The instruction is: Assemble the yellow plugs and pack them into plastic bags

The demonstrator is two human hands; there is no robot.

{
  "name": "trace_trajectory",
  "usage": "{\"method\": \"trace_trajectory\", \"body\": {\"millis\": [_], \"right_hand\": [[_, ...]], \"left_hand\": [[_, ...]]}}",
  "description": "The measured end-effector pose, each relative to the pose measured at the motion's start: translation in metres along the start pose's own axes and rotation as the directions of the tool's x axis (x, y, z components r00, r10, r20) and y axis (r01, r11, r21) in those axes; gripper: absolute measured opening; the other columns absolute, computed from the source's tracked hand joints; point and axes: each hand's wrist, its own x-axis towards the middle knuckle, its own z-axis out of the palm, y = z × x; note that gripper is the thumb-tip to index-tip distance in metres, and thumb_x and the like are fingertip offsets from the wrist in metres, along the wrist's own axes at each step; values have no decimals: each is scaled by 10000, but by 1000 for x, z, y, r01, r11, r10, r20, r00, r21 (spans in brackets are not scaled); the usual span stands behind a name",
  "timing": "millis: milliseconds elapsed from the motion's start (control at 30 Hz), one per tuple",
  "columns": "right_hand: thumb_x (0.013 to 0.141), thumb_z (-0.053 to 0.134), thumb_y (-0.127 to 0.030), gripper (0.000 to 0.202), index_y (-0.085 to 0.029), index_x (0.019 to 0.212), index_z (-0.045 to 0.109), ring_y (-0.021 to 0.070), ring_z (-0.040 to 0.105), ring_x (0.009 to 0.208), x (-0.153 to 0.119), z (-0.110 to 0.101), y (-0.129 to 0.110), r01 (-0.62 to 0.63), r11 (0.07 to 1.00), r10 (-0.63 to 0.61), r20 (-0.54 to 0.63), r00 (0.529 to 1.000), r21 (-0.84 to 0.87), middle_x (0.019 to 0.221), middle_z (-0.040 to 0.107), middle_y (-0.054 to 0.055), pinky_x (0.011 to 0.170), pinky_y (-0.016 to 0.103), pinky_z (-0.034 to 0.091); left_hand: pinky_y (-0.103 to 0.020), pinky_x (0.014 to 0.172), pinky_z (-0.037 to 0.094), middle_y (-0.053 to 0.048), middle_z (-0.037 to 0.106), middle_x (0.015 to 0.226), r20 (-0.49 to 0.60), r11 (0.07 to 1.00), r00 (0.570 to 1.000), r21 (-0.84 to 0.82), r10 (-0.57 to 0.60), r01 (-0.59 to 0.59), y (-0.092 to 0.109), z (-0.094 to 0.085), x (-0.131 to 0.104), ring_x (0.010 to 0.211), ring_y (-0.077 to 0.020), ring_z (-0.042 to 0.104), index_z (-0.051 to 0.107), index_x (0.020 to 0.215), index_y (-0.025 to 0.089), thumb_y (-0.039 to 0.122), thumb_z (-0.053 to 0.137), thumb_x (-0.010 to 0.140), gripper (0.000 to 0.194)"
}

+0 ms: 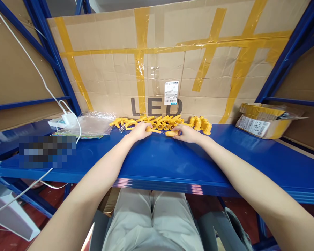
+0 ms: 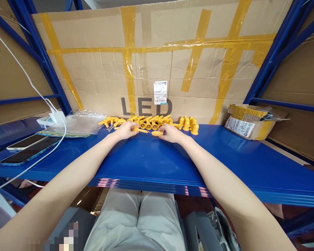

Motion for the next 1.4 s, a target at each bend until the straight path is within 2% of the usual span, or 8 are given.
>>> {"method": "trace_trajectory", "body": {"millis": [100, 300, 433, 600, 833, 1100, 1233, 1400], "right_hand": [[770, 650, -247, 292, -165, 1047, 692, 225, 650, 797, -1, 0, -5, -8, 999, 8, 2, 1000, 32, 960, 711, 81, 749, 336, 499], [798, 623, -251, 296, -184, 1084, 662, 223, 641, 908, 0, 4, -4, -18, 992, 23, -43, 999, 123, 1057, 690, 78, 830, 345, 495], [784, 643, -271, 403, -172, 1170, 584, 215, 634, 920, 1, 9, 1, -37, 984, 48, -54, 997, 177, 1126, 638, 109, 840, 357, 499], [766, 650, -285, 449, -200, 1187, 522, 172, 616, 770, 1, 12, 6, -14, 982, 26, -65, 998, 191, 1040, 613, 79, 769, 362, 520], [775, 641, -319, 413, -174, 1141, 516, 181, 622, 796, 3, 15, 9, -83, 946, 108, -61, 992, 315, 1005, 605, 75, 792, 376, 522], [694, 716, -210, 366, -203, 1003, 521, 162, 661, 878, -2, 2, 10, -145, 804, 148, 43, 988, 576, 1122, 599, 66, 835, 325, 532], [806, 650, -366, 216, -180, 855, 552, 173, 682, 775, -5, -3, 4, -226, 706, 157, 164, 974, 671, 875, 671, 64, 793, 326, 545], [841, 563, -557, 415, -162, 714, 565, 166, 650, 627, -5, -3, -4, -321, 622, 224, 230, 947, 715, 736, 685, 100, 674, 302, 538]], "left_hand": [[-303, 792, 486, -43, 691, 896, 19, 1000, 1000, -14, 23, -23, 6, 2, -1, 897, -230, 641, 644, 1075, 198, 257, 568, 760, 329], [-321, 741, 472, -43, 686, 877, 21, 999, 1000, 30, 20, -20, 16, 3, -3, 858, -244, 637, 592, 1086, 218, 272, 544, 744, 350], [-303, 680, 456, -25, 674, 799, 39, 999, 999, 38, 11, -12, 20, 1, -6, 811, -242, 636, 565, 1047, 234, 253, 561, 706, 342], [-299, 670, 456, -26, 674, 797, 51, 1000, 999, 27, 1, -2, 22, 2, -7, 788, -239, 638, 579, 993, 229, 263, 570, 693, 302], [-300, 688, 467, -44, 687, 839, 27, 1000, 999, 20, -22, 22, 20, 6, -6, 838, -249, 639, 632, 906, 211, 266, 576, 684, 235], [-298, 699, 475, -40, 693, 847, 13, 1000, 1000, 19, -23, 22, 17, 4, -5, 842, -244, 638, 638, 901, 209, 274, 580, 678, 240], [-305, 685, 476, -43, 692, 834, -4, 999, 1000, 28, -19, 19, 16, 4, -5, 821, -247, 639, 637, 907, 208, 275, 575, 672, 251], [-304, 670, 468, -48, 690, 847, -10, 999, 1000, 44, -25, 25, 16, 3, -6, 826, -252, 636, 633, 927, 209, 293, 573, 673, 274]]}}
